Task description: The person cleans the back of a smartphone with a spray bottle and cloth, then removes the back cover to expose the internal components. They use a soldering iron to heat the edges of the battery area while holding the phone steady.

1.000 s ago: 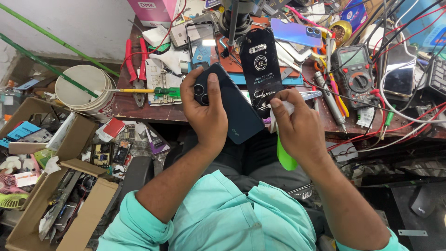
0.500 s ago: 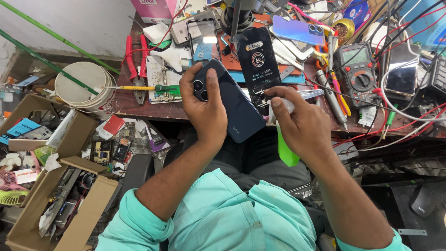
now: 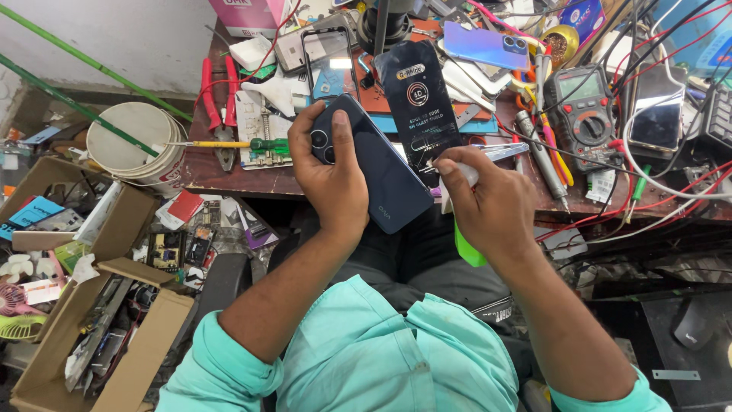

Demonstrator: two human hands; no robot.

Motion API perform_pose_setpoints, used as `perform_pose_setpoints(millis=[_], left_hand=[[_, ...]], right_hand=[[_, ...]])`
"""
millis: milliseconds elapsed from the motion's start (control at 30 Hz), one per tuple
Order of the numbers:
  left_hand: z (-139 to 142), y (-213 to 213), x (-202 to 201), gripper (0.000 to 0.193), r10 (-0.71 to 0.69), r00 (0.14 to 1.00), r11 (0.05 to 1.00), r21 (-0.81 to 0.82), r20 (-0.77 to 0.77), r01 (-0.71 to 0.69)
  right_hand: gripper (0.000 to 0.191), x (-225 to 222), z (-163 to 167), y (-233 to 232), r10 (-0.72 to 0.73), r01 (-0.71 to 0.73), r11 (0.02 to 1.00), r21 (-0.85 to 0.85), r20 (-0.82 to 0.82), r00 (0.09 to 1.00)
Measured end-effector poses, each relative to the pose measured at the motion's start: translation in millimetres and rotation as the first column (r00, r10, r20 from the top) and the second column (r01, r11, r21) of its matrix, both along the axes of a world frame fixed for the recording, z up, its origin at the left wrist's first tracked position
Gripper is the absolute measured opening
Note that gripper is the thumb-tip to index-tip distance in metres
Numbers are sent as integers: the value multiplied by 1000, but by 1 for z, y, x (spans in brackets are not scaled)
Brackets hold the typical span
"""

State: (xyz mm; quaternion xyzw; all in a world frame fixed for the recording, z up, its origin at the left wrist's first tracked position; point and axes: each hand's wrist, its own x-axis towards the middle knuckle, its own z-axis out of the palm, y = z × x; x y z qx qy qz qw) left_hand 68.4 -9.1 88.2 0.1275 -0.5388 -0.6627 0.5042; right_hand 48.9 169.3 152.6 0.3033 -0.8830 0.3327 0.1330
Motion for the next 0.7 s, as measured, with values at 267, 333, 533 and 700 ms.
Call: perform_pose_setpoints(millis=[267, 333, 533, 700], left_hand=[[-1, -1, -1, 31, 29, 1000, 999, -25, -7, -29], [0, 0, -1, 31, 18, 1000, 1000, -22, -12, -18], [2, 0, 1, 31, 5, 1000, 1000, -17, -14, -5], [4, 0, 2, 31, -24, 998, 1000, 10, -49, 25]], right_hand=[[29, 1, -3, 1, -18, 17, 999, 49, 18, 1000], [29, 1, -3, 1, 2, -1, 1000, 6, -72, 997], [31, -1, -10, 5, -11, 8, 999, 49, 77, 997], [35, -6, -28, 20, 125, -131, 979, -155, -49, 991]])
